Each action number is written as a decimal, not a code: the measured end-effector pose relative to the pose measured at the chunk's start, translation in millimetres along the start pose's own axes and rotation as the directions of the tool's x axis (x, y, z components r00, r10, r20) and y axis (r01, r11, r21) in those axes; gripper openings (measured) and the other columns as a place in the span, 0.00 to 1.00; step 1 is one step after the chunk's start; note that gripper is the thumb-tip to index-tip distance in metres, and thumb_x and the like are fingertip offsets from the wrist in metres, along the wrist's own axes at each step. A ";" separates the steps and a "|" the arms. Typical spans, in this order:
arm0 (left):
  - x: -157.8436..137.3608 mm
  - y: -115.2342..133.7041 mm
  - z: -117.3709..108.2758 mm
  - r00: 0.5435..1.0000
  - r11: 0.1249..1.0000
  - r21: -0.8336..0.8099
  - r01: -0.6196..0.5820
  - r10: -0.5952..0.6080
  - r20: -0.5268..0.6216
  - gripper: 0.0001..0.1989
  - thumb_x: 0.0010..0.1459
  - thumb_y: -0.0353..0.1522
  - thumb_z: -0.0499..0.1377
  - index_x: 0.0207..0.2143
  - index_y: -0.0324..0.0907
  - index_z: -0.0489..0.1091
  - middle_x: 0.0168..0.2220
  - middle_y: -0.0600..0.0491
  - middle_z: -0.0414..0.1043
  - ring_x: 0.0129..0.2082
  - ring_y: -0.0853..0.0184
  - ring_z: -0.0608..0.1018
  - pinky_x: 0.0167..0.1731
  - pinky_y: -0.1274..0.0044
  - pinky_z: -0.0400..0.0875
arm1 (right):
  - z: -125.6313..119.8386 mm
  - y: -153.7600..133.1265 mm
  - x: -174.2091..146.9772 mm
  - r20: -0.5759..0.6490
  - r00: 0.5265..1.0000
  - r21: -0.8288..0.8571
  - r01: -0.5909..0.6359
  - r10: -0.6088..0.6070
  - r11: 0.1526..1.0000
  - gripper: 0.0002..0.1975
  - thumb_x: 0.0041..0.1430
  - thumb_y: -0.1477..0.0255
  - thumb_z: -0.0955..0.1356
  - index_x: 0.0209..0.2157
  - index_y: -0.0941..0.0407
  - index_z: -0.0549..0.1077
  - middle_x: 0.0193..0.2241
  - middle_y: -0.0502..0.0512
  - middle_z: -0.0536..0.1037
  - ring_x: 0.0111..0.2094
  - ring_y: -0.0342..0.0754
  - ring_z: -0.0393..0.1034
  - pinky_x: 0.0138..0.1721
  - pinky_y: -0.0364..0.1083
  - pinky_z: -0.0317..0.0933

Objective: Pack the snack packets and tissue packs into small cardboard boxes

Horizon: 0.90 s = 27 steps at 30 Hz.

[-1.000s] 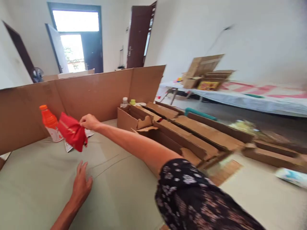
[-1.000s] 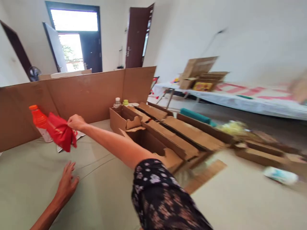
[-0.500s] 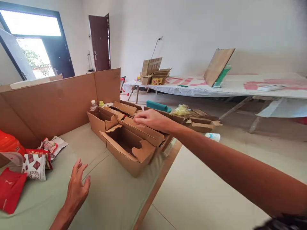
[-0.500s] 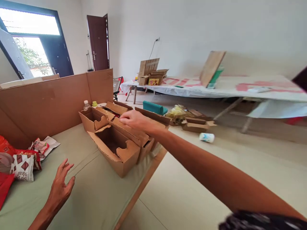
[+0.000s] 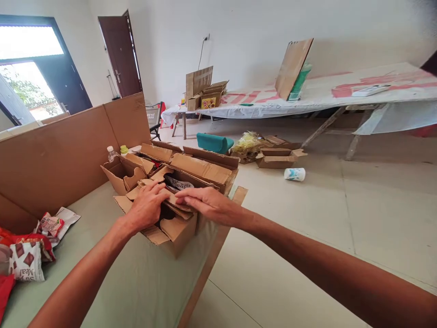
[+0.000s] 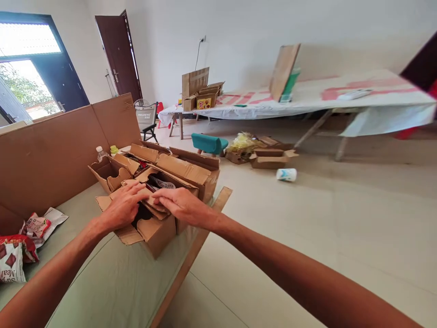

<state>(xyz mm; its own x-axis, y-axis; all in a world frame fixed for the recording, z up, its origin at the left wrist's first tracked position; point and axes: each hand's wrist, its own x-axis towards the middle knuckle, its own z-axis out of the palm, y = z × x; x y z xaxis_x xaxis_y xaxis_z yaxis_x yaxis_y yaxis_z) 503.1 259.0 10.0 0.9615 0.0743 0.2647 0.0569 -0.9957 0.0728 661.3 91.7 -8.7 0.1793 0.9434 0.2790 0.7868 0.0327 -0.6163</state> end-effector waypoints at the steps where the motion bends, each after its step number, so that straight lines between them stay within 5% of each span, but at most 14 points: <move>1: 1.9 0.2 4.3 0.999 1.000 0.012 -0.008 0.008 0.032 0.24 0.55 0.18 0.53 0.48 0.45 0.77 0.57 0.47 0.76 0.61 0.55 0.74 0.61 0.60 0.68 | -2.6 4.9 3.8 0.004 0.999 -0.051 -0.042 0.042 0.998 0.20 0.70 0.73 0.58 0.53 0.53 0.77 0.49 0.55 0.83 0.49 0.49 0.78 0.52 0.46 0.68; 5: 1.4 1.8 13.8 0.998 0.998 0.069 -0.006 0.001 0.070 0.18 0.62 0.21 0.52 0.45 0.43 0.78 0.51 0.45 0.80 0.53 0.55 0.78 0.56 0.62 0.71 | -14.0 22.7 30.0 0.039 0.983 -0.362 -0.151 0.177 0.920 0.17 0.64 0.73 0.65 0.53 0.55 0.77 0.55 0.62 0.79 0.58 0.55 0.73 0.58 0.48 0.64; 16: -3.2 4.5 17.9 0.998 0.981 0.193 -0.030 0.020 0.055 0.14 0.67 0.23 0.53 0.46 0.41 0.77 0.50 0.46 0.80 0.52 0.56 0.78 0.55 0.63 0.68 | 15.1 25.8 64.6 0.147 0.923 -0.593 -0.206 0.356 0.779 0.19 0.66 0.70 0.67 0.57 0.60 0.73 0.48 0.70 0.81 0.50 0.62 0.78 0.48 0.54 0.69; 22: -4.0 7.5 23.1 0.999 0.974 0.226 -0.030 0.020 0.045 0.11 0.68 0.25 0.54 0.43 0.40 0.77 0.47 0.46 0.81 0.48 0.56 0.79 0.52 0.64 0.69 | 24.8 27.6 64.9 0.063 0.909 -0.636 -0.282 0.412 0.719 0.13 0.70 0.64 0.68 0.48 0.59 0.76 0.46 0.57 0.81 0.47 0.51 0.77 0.51 0.55 0.70; 27: -3.9 6.7 25.2 0.998 0.974 0.221 -0.051 0.040 0.054 0.10 0.66 0.23 0.56 0.42 0.40 0.77 0.45 0.47 0.81 0.47 0.58 0.79 0.50 0.66 0.69 | -5.5 1.7 60.8 -0.106 0.933 -0.627 -0.332 0.345 0.704 0.11 0.66 0.77 0.65 0.44 0.59 0.79 0.42 0.64 0.83 0.45 0.54 0.78 0.42 0.46 0.66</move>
<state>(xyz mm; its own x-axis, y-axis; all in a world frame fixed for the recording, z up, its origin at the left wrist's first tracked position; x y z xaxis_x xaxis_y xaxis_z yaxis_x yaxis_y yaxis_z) 506.6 250.7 -14.7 0.9760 0.0317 0.2154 0.0663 -0.9856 -0.1553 676.8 147.3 11.3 0.5013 0.8560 0.1260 0.8652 -0.4972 -0.0648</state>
